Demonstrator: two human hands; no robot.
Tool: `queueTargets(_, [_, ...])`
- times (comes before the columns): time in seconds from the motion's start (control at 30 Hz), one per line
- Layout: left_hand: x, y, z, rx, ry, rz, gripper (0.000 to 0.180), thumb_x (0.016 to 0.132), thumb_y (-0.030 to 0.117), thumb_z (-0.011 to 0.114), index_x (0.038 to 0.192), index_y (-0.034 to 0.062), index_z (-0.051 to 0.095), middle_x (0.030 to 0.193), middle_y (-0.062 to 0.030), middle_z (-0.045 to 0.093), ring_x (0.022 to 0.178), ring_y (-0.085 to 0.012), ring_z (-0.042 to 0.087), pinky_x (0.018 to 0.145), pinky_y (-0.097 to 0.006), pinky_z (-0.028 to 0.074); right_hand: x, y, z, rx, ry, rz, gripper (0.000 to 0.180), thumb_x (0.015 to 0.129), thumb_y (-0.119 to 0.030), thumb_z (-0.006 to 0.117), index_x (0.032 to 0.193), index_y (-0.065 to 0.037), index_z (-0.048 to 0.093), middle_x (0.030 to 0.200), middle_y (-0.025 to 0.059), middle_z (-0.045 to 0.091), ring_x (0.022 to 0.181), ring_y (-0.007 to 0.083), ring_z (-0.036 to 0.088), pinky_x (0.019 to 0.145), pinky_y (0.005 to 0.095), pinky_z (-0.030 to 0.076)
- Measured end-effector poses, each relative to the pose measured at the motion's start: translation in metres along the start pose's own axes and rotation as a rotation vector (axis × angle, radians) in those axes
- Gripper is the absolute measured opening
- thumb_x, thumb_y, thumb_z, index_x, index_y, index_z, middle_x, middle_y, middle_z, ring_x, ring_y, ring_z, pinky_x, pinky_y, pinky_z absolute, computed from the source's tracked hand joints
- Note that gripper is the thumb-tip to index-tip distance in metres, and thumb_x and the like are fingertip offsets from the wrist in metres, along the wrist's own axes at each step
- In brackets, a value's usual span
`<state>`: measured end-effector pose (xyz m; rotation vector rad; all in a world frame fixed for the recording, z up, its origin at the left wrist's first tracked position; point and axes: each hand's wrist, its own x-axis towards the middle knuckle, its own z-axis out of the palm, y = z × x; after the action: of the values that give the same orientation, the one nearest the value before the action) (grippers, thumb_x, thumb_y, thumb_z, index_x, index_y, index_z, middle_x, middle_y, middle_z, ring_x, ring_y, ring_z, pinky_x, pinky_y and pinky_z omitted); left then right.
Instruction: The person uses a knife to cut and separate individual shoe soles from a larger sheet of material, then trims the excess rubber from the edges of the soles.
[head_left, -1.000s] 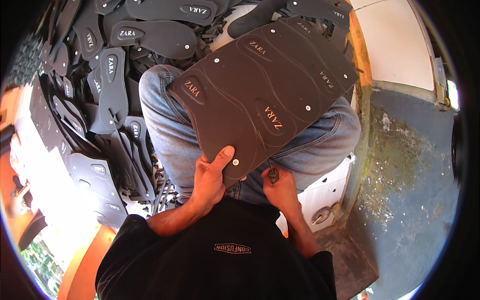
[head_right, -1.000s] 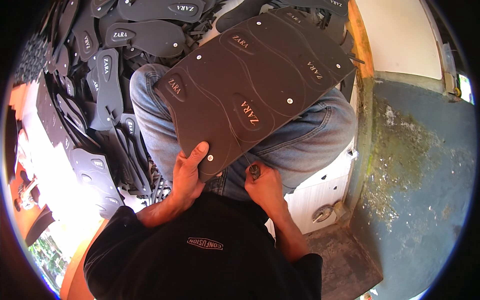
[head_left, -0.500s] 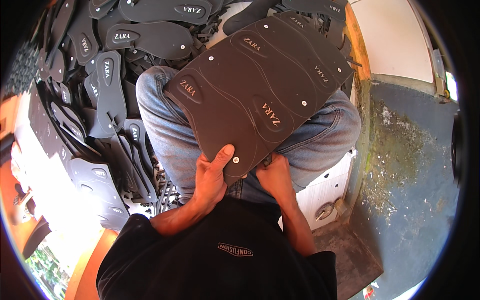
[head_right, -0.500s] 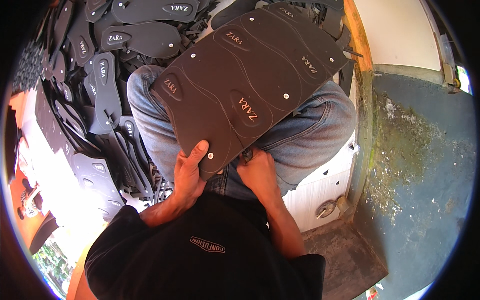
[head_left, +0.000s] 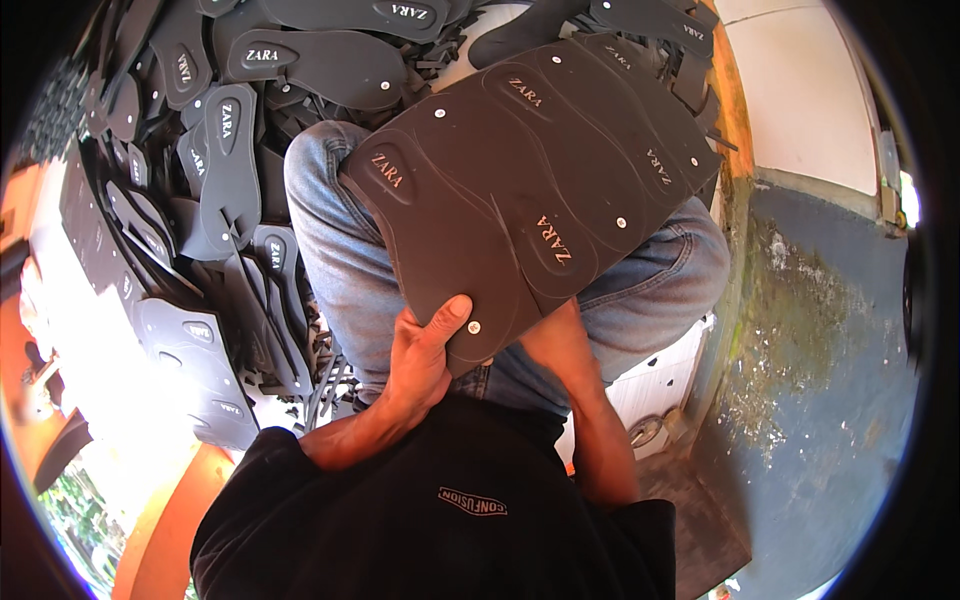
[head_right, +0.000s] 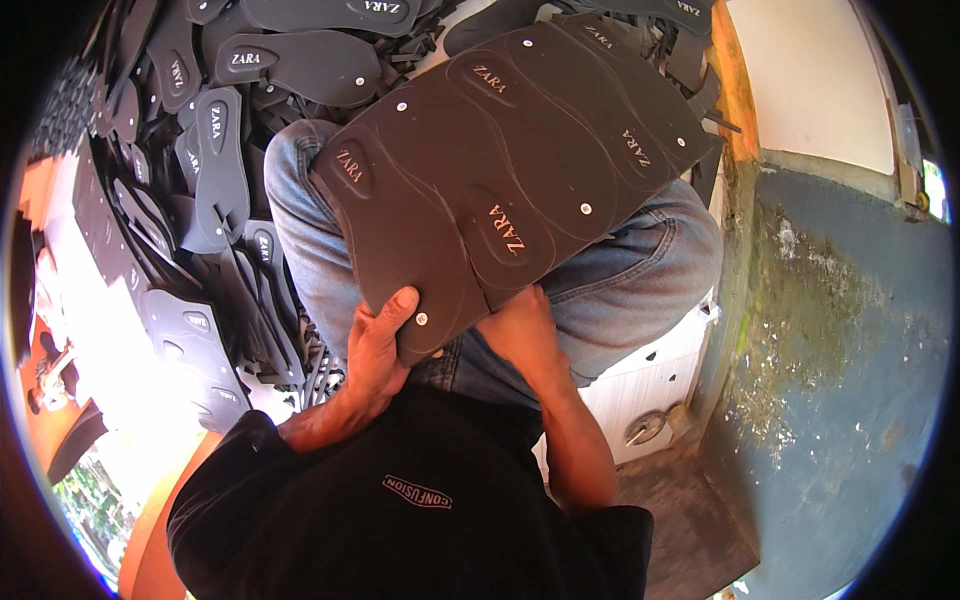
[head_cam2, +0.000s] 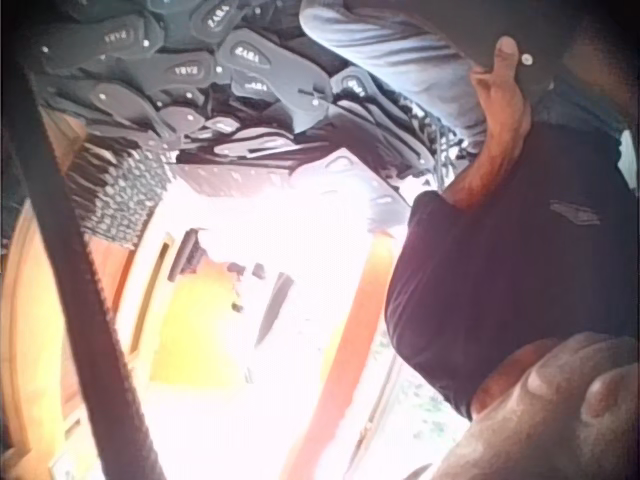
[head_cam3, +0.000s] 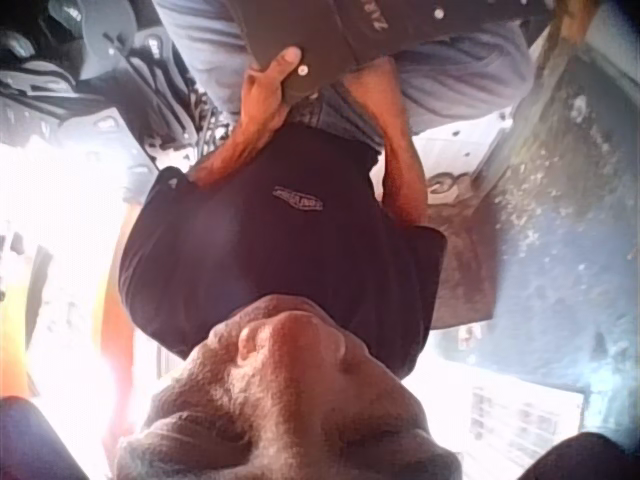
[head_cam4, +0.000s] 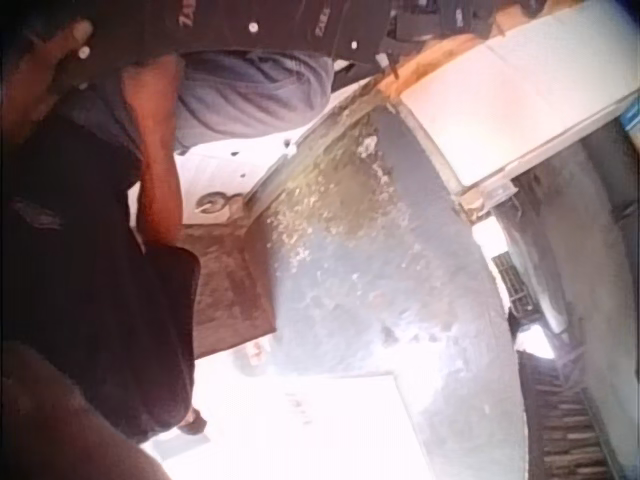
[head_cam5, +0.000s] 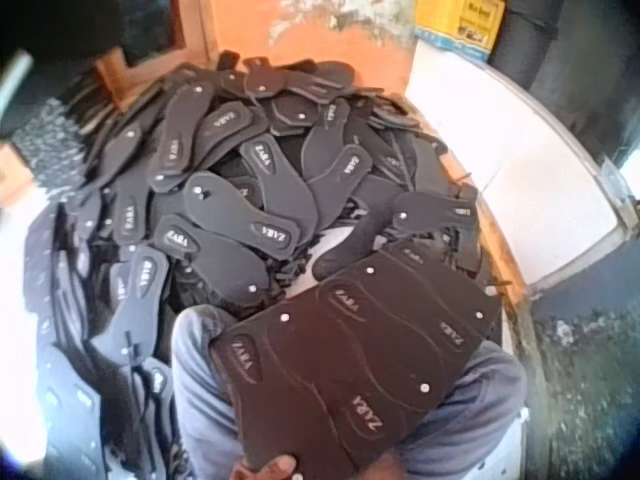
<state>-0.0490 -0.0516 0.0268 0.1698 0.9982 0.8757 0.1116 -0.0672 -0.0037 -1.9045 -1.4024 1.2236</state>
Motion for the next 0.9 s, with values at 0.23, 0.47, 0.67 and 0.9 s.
queueTargets(0.23, [0.001,0.000,-0.008,-0.069,-0.025,-0.012,0.022,0.086,0.021,0.064,0.093,-0.0006,0.061,0.077,-0.0095,0.064,0.059,-0.0173,0.063,0.047,-0.028,0.054,0.018,-0.006,-0.014,-0.101,-0.171,-0.133,0.035,0.078,-0.010,0.063,0.111,0.000,0.057,0.109,0.0200,0.060,0.105,0.0337,0.056,0.088,0.0384,0.043])
queueTargets(0.47, [0.000,0.003,-0.007,-0.067,-0.012,-0.032,0.024,0.086,0.022,0.064,0.093,-0.0003,0.062,0.075,-0.0094,0.064,0.058,-0.0165,0.063,0.046,-0.027,0.053,0.031,0.012,-0.014,-0.200,-0.227,-0.252,0.043,0.076,-0.011,0.067,0.117,-0.002,0.055,0.114,0.0173,0.059,0.108,0.0313,0.055,0.090,0.0384,0.043])
queueTargets(0.67, [-0.002,0.005,-0.007,-0.076,0.002,-0.046,0.024,0.087,0.022,0.064,0.095,0.0000,0.062,0.075,-0.0094,0.065,0.058,-0.0161,0.063,0.046,-0.026,0.053,0.041,0.014,-0.013,-0.310,-0.065,-0.487,0.036,0.081,-0.012,0.062,0.115,-0.002,0.056,0.115,0.0149,0.058,0.108,0.0283,0.055,0.088,0.0388,0.044])
queueTargets(0.9, [-0.002,0.007,-0.006,-0.088,0.009,-0.028,0.022,0.087,0.021,0.063,0.094,0.0004,0.063,0.076,-0.0084,0.065,0.059,-0.0151,0.063,0.047,-0.025,0.052,0.048,0.019,-0.007,-0.080,0.078,-0.460,0.035,0.082,-0.014,0.062,0.114,-0.003,0.056,0.110,0.0128,0.061,0.102,0.0269,0.058,0.084,0.0382,0.046])
